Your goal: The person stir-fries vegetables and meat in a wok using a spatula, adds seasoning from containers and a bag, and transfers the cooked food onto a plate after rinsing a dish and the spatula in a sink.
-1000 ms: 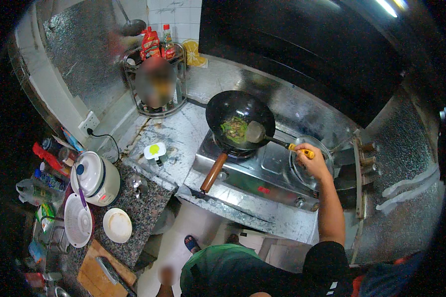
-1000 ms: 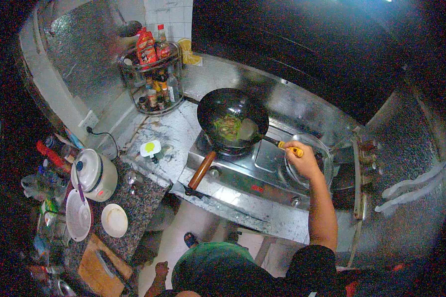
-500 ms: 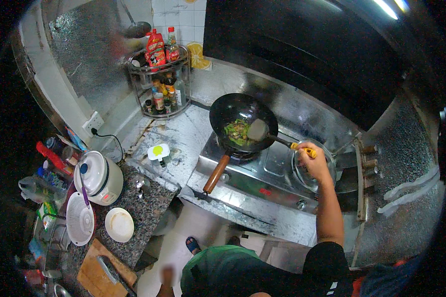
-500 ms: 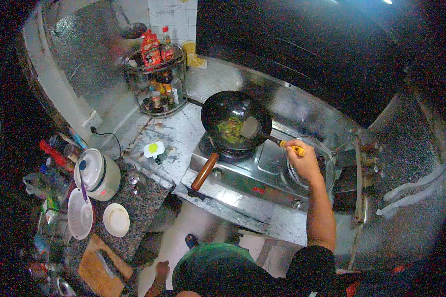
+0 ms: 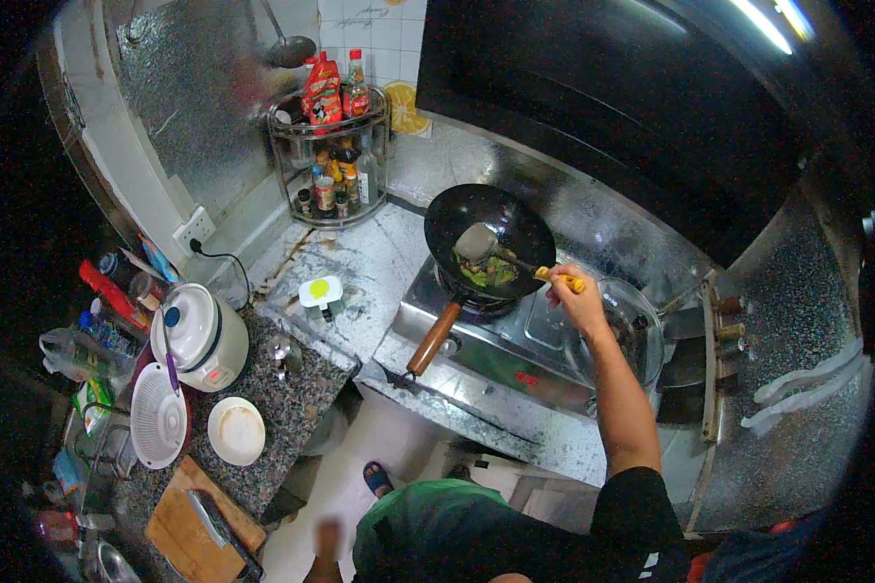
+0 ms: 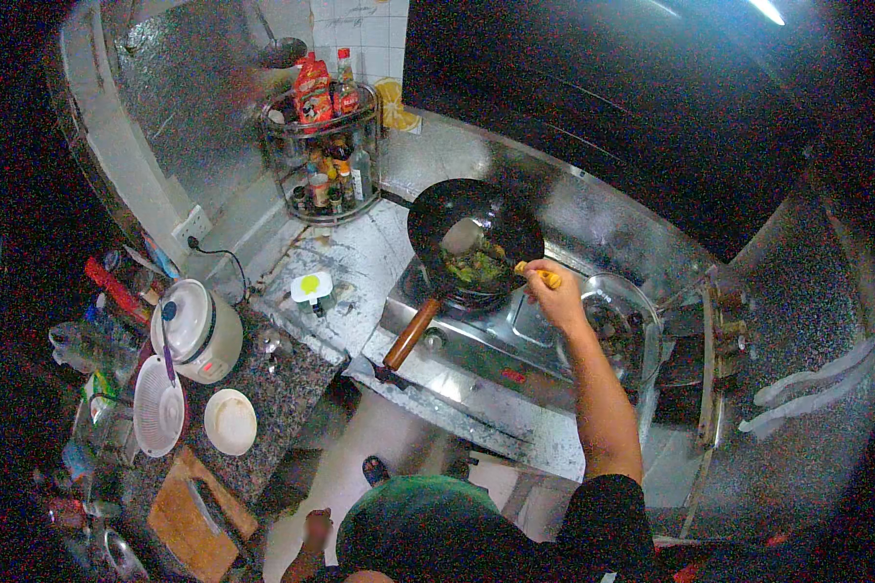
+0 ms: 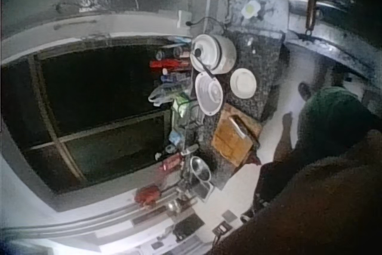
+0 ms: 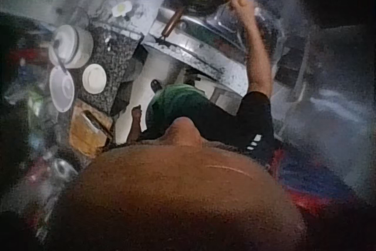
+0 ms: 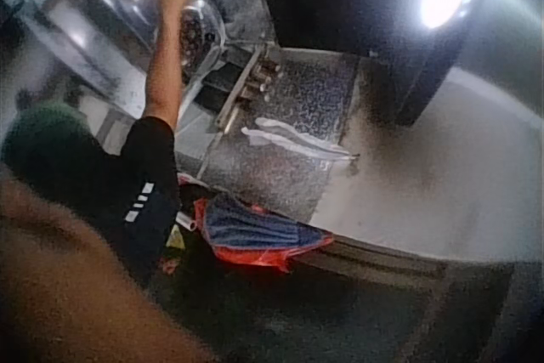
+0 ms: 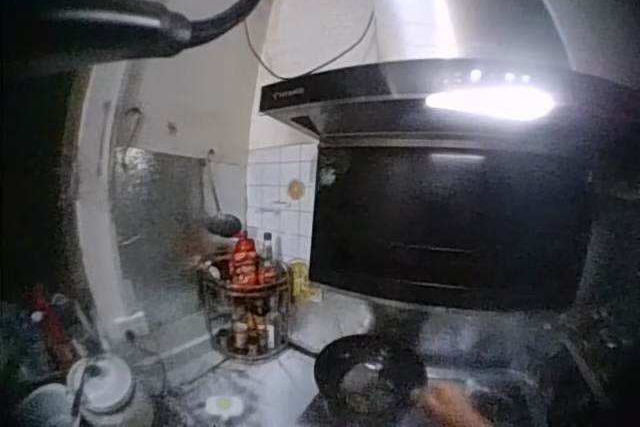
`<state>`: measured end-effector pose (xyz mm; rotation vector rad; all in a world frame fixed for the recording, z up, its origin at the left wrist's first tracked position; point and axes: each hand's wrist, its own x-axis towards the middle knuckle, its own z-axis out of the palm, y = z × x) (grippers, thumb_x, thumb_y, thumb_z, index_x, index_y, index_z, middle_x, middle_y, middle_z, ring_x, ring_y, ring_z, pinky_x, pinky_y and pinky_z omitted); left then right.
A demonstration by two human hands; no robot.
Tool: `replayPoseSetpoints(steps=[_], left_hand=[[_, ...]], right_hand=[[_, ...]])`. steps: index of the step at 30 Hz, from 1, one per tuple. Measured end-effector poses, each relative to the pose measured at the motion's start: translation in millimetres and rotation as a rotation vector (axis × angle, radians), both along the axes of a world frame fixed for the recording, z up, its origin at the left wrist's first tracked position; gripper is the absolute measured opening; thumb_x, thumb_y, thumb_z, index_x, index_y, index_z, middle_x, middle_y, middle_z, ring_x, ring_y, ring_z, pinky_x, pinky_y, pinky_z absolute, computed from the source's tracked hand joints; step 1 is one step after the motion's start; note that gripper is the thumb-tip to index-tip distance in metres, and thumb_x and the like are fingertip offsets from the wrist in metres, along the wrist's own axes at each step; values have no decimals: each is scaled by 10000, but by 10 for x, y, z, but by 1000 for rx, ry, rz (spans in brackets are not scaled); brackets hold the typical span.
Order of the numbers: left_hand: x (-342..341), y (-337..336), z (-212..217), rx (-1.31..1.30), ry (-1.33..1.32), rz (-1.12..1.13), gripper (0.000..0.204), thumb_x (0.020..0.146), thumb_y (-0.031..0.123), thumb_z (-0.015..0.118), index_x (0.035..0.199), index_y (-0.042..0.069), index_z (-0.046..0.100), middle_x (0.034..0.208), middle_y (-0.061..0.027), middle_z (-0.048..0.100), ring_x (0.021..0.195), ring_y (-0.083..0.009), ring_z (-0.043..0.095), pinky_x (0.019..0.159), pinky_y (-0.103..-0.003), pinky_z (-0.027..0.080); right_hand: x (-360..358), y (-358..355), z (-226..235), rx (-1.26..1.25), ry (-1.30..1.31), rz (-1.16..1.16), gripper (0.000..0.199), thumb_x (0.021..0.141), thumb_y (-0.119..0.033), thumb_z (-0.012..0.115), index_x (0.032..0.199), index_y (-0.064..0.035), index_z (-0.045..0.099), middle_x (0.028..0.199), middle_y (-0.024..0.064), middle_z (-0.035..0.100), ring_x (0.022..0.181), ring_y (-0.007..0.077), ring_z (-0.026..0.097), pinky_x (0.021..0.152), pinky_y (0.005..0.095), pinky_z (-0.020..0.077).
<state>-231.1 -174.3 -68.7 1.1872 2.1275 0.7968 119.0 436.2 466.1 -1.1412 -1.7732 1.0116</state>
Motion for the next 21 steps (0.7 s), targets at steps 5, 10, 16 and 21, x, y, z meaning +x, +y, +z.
replayPoseSetpoints(steps=[5, 10, 16, 21], left_hand=[[-63, 62, 57, -208, 388, -288, 122, 797, 143, 485, 877, 84, 556, 655, -29, 491, 626, -182, 496, 600, -359, 446], [105, 123, 287, 110, 784, -272, 78, 783, 131, 497, 827, 94, 550, 588, -31, 473, 577, -181, 484, 585, -368, 434], [149, 604, 886, -333, -432, 534, 117, 751, 164, 542, 854, 124, 580, 632, -29, 538, 594, -189, 517, 542, -359, 410], [73, 330, 575, -42, -337, 292, 307, 773, 288, 631, 817, -13, 592, 615, -113, 605, 489, -165, 541, 463, -306, 433]], right_hand=[[68, -15, -116, -69, 131, -71, 155, 849, -137, 538, 916, -5, 587, 769, 62, 598, 573, 107, 558, 494, 243, 481], [151, 14, -251, -80, 187, -94, 157, 851, -130, 528, 925, -4, 587, 748, 66, 605, 560, 116, 561, 485, 243, 470], [118, -213, -210, -118, 307, -241, 175, 861, -179, 530, 942, -32, 581, 686, 61, 601, 525, 110, 548, 474, 227, 443], [343, -380, 5, -101, 346, -350, 178, 862, -158, 531, 953, -12, 574, 696, 75, 595, 546, 124, 559, 480, 248, 474]])
